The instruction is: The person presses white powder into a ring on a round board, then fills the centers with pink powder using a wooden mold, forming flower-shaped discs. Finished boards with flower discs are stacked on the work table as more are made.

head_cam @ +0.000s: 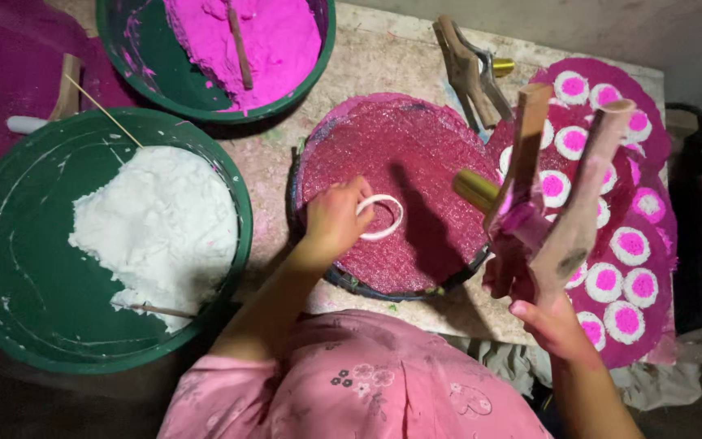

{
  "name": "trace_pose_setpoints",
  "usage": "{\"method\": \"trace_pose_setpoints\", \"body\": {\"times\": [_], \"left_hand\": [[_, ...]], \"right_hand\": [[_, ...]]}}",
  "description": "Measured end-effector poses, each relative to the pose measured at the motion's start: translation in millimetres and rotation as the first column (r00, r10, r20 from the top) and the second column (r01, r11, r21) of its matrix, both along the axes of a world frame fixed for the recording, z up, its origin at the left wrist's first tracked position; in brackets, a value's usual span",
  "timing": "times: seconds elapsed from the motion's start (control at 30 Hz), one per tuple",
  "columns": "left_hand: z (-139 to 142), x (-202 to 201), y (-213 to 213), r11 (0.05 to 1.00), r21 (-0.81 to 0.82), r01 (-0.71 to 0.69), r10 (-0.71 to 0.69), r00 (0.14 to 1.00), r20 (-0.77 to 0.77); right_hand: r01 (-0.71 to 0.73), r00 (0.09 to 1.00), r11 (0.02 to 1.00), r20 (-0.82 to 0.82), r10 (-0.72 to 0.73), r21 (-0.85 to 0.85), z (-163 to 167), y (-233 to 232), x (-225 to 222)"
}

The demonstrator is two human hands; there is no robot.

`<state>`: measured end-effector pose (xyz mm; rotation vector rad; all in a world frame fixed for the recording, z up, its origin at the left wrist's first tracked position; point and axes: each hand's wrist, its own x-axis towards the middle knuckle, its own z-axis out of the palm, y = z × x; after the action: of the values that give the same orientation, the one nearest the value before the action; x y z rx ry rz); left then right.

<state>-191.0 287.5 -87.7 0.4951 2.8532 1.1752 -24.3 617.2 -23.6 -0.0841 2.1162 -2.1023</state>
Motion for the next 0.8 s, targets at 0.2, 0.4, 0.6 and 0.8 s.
{"method": "trace_pose_setpoints", "body": {"times": [0.2, 0.4, 0.6, 0.8], "left_hand": [[6, 63, 0, 0.977, 0.094, 0.192, -0.178, 0.974, -0.141], [-11, 68, -3, 0.898, 0.383, 0.217, -0.199, 0.976, -0.087], [20, 7, 3, -0.418, 0.88, -0.225, -0.768, 0.605, -0.21], [23, 4, 30, -0.586, 0.765, -0.268, -0.639, 0.733, -0.233]], "right_hand": [[0.003, 1.0, 0.997, -0.015, -0.005, -0.081, -12, 6, 9], [-0.21, 0.971, 0.968, 0.141, 0.191, 0.137, -11, 11, -1], [-0.365, 0.602, 0.845, 0.593, 0.534, -0.391, -15, -8, -22], [-0.594, 0.47, 0.802, 0.787, 0.399, -0.052, 41, -13, -68]]}}
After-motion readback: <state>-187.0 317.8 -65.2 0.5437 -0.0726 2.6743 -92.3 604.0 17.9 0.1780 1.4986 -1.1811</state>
